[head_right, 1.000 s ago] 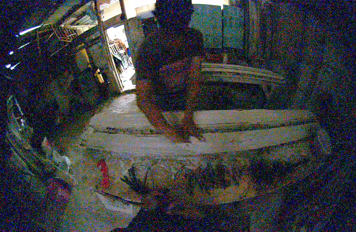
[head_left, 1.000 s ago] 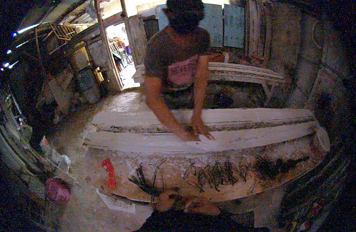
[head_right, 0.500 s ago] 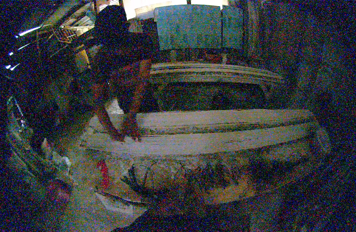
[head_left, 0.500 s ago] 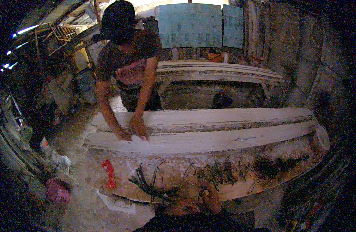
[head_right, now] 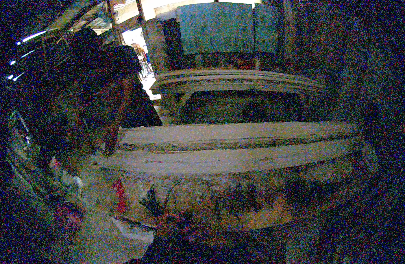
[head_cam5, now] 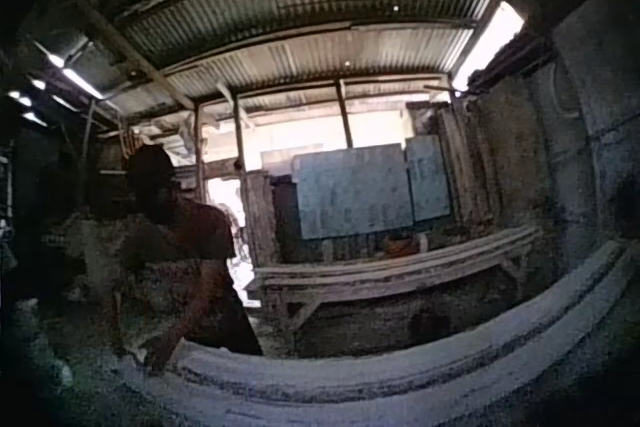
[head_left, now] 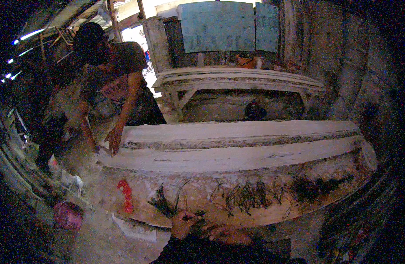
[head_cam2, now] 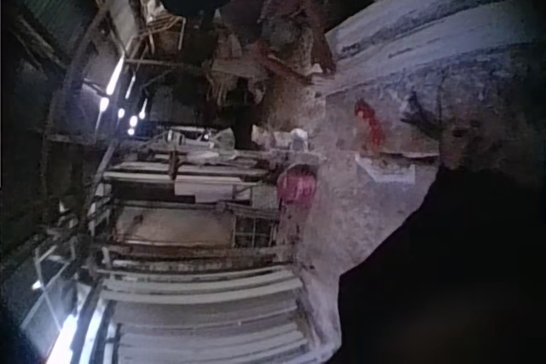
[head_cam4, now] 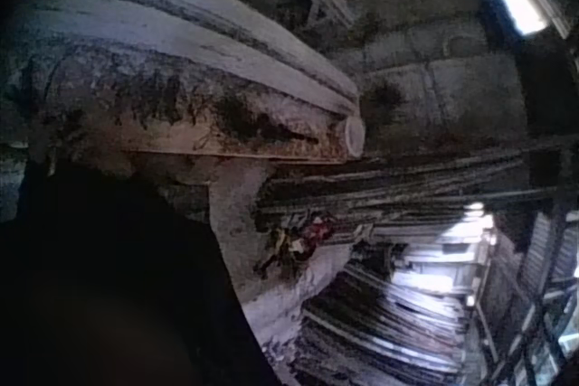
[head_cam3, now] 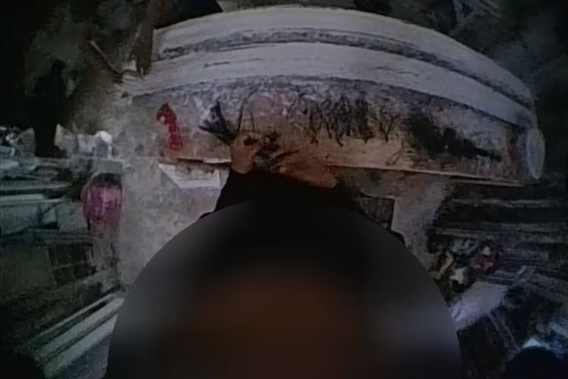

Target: The person repeatedly handles dark rope-like strands on a wooden workbench, separating and arranging them by hand. A coworker in the background smooths a white surface on a nearby bench. The person continues to manipulate the strands throughout the clip.

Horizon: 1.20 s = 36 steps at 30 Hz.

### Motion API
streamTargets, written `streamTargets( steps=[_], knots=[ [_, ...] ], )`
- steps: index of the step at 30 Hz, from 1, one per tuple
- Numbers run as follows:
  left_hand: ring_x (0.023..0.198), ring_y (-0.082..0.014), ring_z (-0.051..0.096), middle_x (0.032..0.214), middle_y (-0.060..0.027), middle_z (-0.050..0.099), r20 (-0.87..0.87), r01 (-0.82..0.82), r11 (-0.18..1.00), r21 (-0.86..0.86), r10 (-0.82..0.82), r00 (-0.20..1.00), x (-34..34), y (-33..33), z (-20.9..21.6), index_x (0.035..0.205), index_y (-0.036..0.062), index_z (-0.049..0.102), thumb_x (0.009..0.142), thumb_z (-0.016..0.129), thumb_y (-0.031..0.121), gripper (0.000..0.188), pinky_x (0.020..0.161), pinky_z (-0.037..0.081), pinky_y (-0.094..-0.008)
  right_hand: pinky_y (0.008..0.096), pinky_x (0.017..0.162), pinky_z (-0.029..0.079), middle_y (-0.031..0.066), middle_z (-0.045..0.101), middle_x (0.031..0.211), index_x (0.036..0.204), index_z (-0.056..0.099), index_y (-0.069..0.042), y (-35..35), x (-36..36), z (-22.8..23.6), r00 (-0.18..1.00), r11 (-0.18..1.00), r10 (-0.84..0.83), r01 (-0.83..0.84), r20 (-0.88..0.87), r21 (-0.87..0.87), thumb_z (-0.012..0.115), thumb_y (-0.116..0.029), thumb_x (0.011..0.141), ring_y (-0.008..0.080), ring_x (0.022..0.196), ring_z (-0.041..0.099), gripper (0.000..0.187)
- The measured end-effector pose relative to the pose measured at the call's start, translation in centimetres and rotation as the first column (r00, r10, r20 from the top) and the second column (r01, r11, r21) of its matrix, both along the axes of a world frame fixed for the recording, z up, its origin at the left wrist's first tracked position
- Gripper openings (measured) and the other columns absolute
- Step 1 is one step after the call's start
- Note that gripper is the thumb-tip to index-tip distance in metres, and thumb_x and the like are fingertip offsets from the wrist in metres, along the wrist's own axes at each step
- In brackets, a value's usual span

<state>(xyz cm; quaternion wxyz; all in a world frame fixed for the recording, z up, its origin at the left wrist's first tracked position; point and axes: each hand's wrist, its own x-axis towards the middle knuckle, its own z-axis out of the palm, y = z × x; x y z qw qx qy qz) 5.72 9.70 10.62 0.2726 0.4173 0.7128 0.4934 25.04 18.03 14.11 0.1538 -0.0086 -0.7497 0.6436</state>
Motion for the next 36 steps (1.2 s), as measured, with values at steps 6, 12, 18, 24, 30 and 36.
streamTargets(
  steps=[6, 12, 18, 24, 30, 36],
  knots=[
    [0.077, -0.0187, 0.058, 0.075, -0.0068, 0.062, 0.014, 0.072, 0.994, -0.081, -0.071, 0.997, 0.8, -1.1, -2.4, 0.079, 0.0085, 0.066, 0.069, 0.067, 0.017, 0.014, 0.073, 0.046, -0.0299, 0.0375, 0.083, 0.043, 0.0099, 0.058, 0.099, 0.089, 0.062, -0.005, -0.1, 1.3, -1.2, 0.993, 0.964, -0.004, 0.035, 0.116, -0.265, 0.057, -0.022, 0.082, 0.0230, 0.092, 0.054, 0.019],
    [0.084, -0.0225, 0.056, 0.090, -0.0089, 0.060, -0.143, 0.326, 0.936, 0.135, -0.307, 0.941, 1.6, -1.0, -7.6, 0.095, 0.0078, 0.061, 0.073, 0.064, 0.019, 0.025, 0.078, 0.045, -0.0333, 0.0339, 0.075, 0.045, 0.0064, 0.059, 0.085, 0.083, 0.060, -0.006, -1.9, 1.4, -1.4, 0.892, 0.900, -0.282, 0.374, 0.354, -0.223, 0.060, -0.024, 0.080, 0.0184, 0.081, 0.056, 0.018],
    [0.090, -0.0238, 0.054, 0.097, -0.0094, 0.058, -0.132, 0.651, 0.735, 0.192, -0.638, 0.759, 3.8, -0.7, -6.2, 0.101, 0.0075, 0.058, 0.078, 0.060, 0.021, 0.027, 0.081, 0.043, -0.0348, 0.0314, 0.069, 0.043, 0.0037, 0.055, 0.079, 0.079, 0.055, -0.007, -2.1, 1.5, -1.1, 0.597, 0.618, -0.775, 0.784, 0.209, 0.053, 0.064, -0.023, 0.076, 0.0155, 0.076, 0.052, 0.019],
    [0.090, -0.0222, 0.054, 0.096, -0.0085, 0.059, -0.008, 0.774, 0.600, 0.205, -0.789, 0.614, 6.3, -0.8, -2.6, 0.099, 0.0070, 0.059, 0.078, 0.059, 0.022, 0.025, 0.081, 0.042, -0.0340, 0.0304, 0.068, 0.043, 0.0032, 0.055, 0.078, 0.080, 0.054, -0.007, -1.6, 2.0, -1.0, 0.512, 0.519, -0.853, 0.853, 0.102, 0.055, 0.064, -0.022, 0.076, 0.0151, 0.074, 0.053, 0.019],
    [0.091, -0.0206, 0.054, 0.095, -0.0076, 0.059, 0.045, 0.788, 0.580, 0.207, -0.810, 0.584, 6.0, -1.9, -1.5, 0.096, 0.0066, 0.060, 0.079, 0.059, 0.023, 0.023, 0.082, 0.042, -0.0332, 0.0306, 0.071, 0.045, 0.0050, 0.059, 0.082, 0.086, 0.058, -0.004, -2.0, 2.0, 0.3, 0.615, 0.613, -0.788, 0.789, 0.035, -0.043, 0.059, -0.020, 0.080, 0.0170, 0.076, 0.056, 0.017],
    [0.091, -0.0190, 0.054, 0.094, -0.0067, 0.059, 0.062, 0.774, 0.588, 0.235, -0.804, 0.592, 5.1, -3.6, -0.1, 0.094, 0.0061, 0.061, 0.080, 0.059, 0.023, 0.022, 0.082, 0.042, -0.0324, 0.0302, 0.072, 0.045, 0.0052, 0.061, 0.079, 0.085, 0.060, -0.003, -3.6, 1.0, 2.0, 0.629, 0.604, -0.727, 0.776, 0.276, -0.181, 0.062, -0.018, 0.078, 0.0167, 0.076, 0.057, 0.016]
  ],
)
